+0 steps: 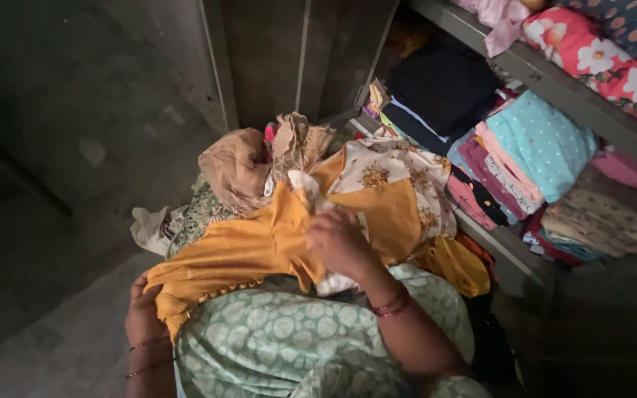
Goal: The person sorts through and folds various garments, including a blue shirt, a yellow dress, and a patterned cloth, while sitting in front of an open metal wardrobe.
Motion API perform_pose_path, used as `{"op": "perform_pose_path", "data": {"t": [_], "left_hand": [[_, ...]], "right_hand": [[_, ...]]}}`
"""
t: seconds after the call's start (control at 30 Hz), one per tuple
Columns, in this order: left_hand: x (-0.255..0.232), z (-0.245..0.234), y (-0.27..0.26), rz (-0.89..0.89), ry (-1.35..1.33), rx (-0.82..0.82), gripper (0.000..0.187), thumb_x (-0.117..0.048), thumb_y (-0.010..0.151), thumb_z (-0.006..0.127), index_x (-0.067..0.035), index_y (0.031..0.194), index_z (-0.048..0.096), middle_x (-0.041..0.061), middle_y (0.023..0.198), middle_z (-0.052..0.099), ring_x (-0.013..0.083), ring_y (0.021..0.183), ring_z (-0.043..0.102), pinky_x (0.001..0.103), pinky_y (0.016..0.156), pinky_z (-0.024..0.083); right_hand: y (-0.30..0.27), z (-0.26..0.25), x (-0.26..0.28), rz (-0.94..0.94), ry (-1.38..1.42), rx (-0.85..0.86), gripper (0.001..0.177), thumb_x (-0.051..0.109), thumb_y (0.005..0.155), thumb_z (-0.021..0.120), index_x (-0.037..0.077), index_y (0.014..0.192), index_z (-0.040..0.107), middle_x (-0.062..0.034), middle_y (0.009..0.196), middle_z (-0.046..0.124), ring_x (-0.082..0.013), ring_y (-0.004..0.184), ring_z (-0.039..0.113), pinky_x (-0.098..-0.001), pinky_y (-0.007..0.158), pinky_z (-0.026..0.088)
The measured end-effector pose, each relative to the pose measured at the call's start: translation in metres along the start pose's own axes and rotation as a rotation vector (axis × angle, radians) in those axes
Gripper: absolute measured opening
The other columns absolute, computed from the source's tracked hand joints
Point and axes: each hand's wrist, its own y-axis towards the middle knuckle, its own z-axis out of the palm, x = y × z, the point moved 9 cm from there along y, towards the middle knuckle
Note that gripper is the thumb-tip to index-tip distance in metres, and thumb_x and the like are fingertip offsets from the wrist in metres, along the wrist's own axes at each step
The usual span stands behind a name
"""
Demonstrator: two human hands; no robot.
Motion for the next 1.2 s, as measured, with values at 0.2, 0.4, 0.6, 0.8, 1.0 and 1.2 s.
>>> {"op": "perform_pose_path", "data": {"t": [0.2, 0.4, 0.6, 0.8, 1.0, 1.2], "left_hand": [[-0.005, 0.008, -0.001, -0.002, 0.003, 0.038, 0.049, 0.000, 0.091, 0.049, -0.012, 0.137, 0.057, 0.007, 0.131, 0.063, 0.0226, 0.118, 0.063, 0.036, 0.100, 0.053], [-0.005, 0.003, -0.006, 0.021, 0.067, 0.029, 0.048, 0.000, 0.097, 0.049, -0.011, 0.143, 0.055, 0.007, 0.134, 0.063, 0.0209, 0.117, 0.063, 0.035, 0.098, 0.052], [0.007, -0.021, 0.010, 0.022, 0.019, 0.002, 0.045, 0.001, 0.100, 0.050, -0.011, 0.143, 0.055, 0.007, 0.134, 0.064, 0.0201, 0.117, 0.064, 0.032, 0.098, 0.054], [0.014, -0.028, 0.019, -0.007, -0.016, 0.013, 0.047, 0.000, 0.100, 0.050, -0.012, 0.145, 0.056, 0.008, 0.131, 0.066, 0.0227, 0.116, 0.066, 0.034, 0.097, 0.054], [0.008, -0.022, 0.013, 0.016, -0.081, 0.012, 0.044, 0.000, 0.099, 0.052, -0.011, 0.142, 0.056, 0.008, 0.131, 0.066, 0.0225, 0.117, 0.066, 0.035, 0.099, 0.055], [0.000, -0.014, 0.008, 0.043, 0.016, -0.012, 0.046, 0.000, 0.097, 0.051, -0.009, 0.142, 0.058, 0.006, 0.131, 0.067, 0.0201, 0.117, 0.066, 0.032, 0.098, 0.054]], "right_hand": [[-0.009, 0.018, 0.004, 0.311, 0.103, 0.116, 0.022, 0.033, 0.093, 0.069, 0.013, 0.099, 0.075, -0.0044, 0.121, 0.069, -0.0260, 0.126, 0.057, -0.0509, 0.109, 0.042], [0.009, 0.073, -0.001, 0.162, 0.047, 0.086, 0.052, 0.044, 0.101, 0.054, 0.010, 0.140, 0.058, -0.0133, 0.152, 0.050, -0.0302, 0.147, 0.038, -0.0599, 0.118, 0.025], [-0.010, 0.091, -0.074, 0.586, -0.105, 0.372, 0.062, 0.049, 0.104, 0.036, 0.015, 0.155, 0.038, -0.0048, 0.168, 0.029, -0.0272, 0.158, 0.018, -0.0628, 0.123, 0.009], [-0.034, 0.040, -0.136, 0.869, -0.209, 0.146, 0.065, 0.047, 0.104, 0.036, 0.010, 0.157, 0.031, -0.0116, 0.167, 0.025, -0.0317, 0.154, 0.011, -0.0639, 0.118, 0.006], [-0.017, 0.052, -0.080, 0.391, -0.209, -0.076, 0.067, 0.045, 0.104, 0.046, 0.006, 0.157, 0.040, -0.0147, 0.163, 0.039, -0.0351, 0.154, 0.028, -0.0567, 0.123, 0.020], [-0.016, 0.079, -0.056, 0.317, -0.185, 0.004, 0.056, 0.042, 0.102, 0.052, 0.006, 0.145, 0.053, -0.0115, 0.154, 0.050, -0.0298, 0.150, 0.035, -0.0582, 0.120, 0.023]]}}
